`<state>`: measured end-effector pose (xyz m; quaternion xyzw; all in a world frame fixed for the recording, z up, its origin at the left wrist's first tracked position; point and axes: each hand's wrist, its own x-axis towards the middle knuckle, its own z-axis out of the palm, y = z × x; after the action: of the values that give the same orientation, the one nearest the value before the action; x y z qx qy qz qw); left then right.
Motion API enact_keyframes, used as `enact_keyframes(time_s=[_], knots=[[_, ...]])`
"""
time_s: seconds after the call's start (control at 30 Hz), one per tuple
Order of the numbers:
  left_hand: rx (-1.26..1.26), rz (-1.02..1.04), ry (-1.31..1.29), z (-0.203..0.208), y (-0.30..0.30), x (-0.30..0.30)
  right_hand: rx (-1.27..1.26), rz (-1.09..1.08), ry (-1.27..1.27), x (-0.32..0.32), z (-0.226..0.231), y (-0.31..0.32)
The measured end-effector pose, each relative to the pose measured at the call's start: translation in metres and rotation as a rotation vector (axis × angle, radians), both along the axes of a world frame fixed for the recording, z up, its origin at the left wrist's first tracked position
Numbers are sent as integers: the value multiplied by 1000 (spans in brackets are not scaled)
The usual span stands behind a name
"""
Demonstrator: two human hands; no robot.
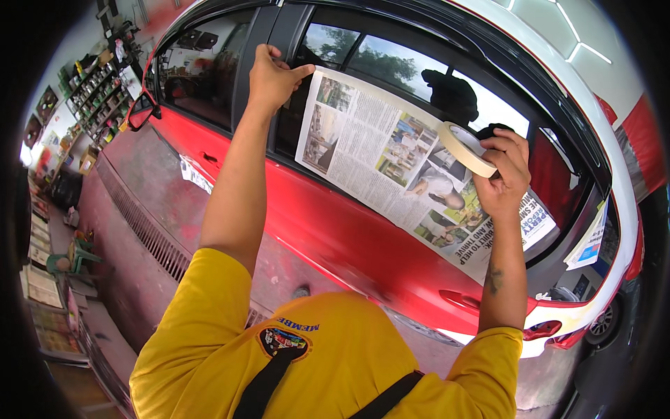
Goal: The person applies newspaper sheets to the rear window and lower bumper of a red and white car using masking tape. They smooth the paper against the curved surfaces and secure the edges with tape to protect the vehicle's paint.
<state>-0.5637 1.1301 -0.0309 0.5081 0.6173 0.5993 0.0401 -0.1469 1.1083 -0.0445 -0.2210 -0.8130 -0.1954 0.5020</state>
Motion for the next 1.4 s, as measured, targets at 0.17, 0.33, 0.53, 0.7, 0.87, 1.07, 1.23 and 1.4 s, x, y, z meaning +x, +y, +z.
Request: enact_keyframes(time_s=[0.17,0.33,0.53,0.7,0.87,1.07,1.23,1.4], knots=[[412,64,402,-68,1,58,-7,-3,4,2,3,0],[154,41,507,-88,18,87,-106,96,-37,3,8,-1],[93,79,507,-85,15,96,-264,108,-237,22,29,-41],[141,72,511,-89,18,93,-79,-180,-476,61,32,-89],[109,69,503,-85,15,95,-110,-692,-614,49,43,-97],[127,59,484,-85,15,96,-158,-866,-717,28,51,-89],[117,86,588,-87,14,99,-148,-891,-763,27,48,-88],[201,-58,722,-95,4,148,-156,-926,-761,29,45,-88]])
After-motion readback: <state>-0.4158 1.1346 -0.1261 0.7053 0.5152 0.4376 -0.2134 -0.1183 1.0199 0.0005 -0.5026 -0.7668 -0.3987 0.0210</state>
